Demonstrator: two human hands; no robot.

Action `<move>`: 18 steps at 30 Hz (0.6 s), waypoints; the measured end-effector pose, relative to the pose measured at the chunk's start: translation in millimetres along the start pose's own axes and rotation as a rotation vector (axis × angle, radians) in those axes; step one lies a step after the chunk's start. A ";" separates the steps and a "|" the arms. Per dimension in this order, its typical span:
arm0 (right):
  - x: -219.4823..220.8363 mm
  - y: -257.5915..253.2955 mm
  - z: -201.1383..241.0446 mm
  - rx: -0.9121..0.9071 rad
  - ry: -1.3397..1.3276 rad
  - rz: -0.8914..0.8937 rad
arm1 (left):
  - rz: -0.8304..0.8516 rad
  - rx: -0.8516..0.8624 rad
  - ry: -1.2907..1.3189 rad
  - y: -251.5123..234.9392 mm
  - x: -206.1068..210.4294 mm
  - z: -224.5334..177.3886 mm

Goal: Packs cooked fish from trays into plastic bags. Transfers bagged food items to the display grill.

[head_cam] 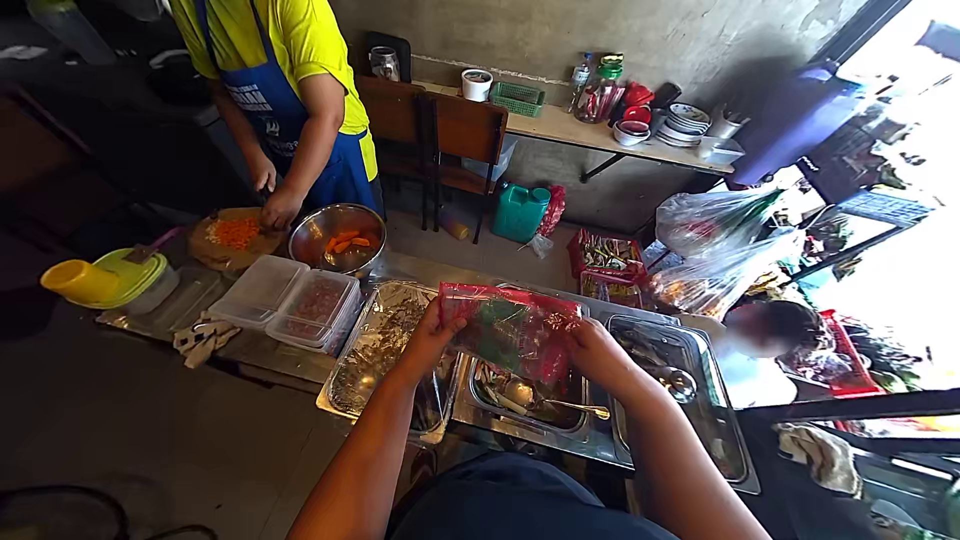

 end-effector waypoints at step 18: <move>8.8 10.1 0.3 0.159 -0.297 0.112 | 0.101 -0.015 0.103 5.2 13.8 1.3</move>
Point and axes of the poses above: each hand's wrist, its own y-axis away from the middle knuckle, its own x-axis out of the palm, z = x × y, the point moved 5 cm from there along -y, towards the middle knuckle, and after that the axes turned 15 degrees about y, right-handed, at the moved point
